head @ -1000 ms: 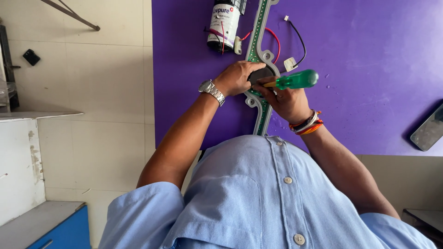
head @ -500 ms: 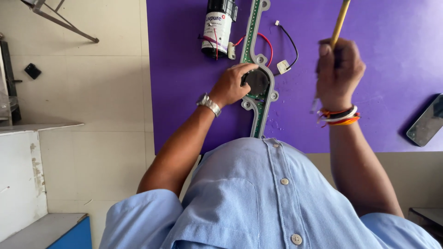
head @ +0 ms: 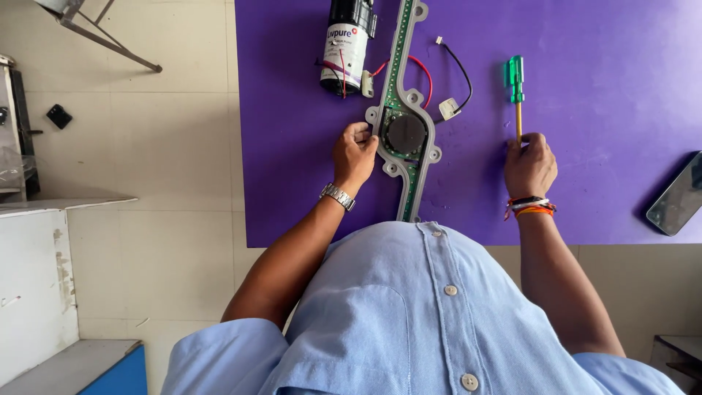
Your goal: The recorder uses a screwdriver to disassemble or repair a plastic electronic component housing a circuit board and wires.
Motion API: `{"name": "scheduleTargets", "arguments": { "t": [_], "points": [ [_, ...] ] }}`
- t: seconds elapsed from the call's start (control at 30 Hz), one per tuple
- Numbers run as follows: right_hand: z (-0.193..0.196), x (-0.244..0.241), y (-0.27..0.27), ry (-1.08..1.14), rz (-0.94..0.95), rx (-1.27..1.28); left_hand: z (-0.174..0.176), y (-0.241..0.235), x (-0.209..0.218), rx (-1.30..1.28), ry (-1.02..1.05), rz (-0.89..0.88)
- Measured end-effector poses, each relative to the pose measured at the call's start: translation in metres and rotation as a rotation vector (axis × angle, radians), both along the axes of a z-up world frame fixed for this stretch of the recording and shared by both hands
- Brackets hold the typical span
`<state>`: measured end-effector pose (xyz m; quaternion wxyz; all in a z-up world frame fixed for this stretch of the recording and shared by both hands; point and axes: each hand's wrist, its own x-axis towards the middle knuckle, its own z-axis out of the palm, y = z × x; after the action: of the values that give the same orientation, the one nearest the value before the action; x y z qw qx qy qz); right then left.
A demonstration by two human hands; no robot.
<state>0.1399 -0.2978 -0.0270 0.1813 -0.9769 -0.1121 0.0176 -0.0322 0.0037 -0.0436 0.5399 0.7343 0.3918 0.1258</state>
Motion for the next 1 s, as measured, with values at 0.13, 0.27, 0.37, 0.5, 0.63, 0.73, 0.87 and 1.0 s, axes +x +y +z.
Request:
{"name": "scheduleTargets", "arguments": {
  "t": [0.13,0.27,0.37,0.5,0.63,0.73,0.87,1.0],
  "points": [
    [0.034,-0.032,0.038,-0.274,0.18,0.079,-0.016,0.005,0.004,0.006,-0.016,-0.02],
    [0.077,-0.079,0.101,-0.034,0.438,0.276,-0.009,0.005,0.01,-0.368,-0.199,-0.083],
    [0.078,-0.093,0.13,-0.021,0.574,0.305,0.038,-0.005,0.022,-0.23,-0.206,-0.152],
    [0.068,-0.084,0.137,0.239,0.376,0.349,0.08,-0.02,0.047,-0.012,-0.187,-0.218],
    [0.055,-0.054,0.111,0.466,0.338,0.857,0.1,-0.031,0.052,-0.092,-0.476,-0.338],
    [0.064,-0.034,0.091,0.711,0.358,1.4,0.117,-0.032,0.047,-0.06,-0.498,-0.312],
    [0.078,-0.02,0.075,0.917,0.269,1.573,0.086,-0.018,0.05,-0.013,-0.311,-0.117],
    [0.058,-0.015,0.062,0.935,0.162,1.749,0.051,-0.018,0.045,-0.416,-0.3,-0.263]
  ]
}}
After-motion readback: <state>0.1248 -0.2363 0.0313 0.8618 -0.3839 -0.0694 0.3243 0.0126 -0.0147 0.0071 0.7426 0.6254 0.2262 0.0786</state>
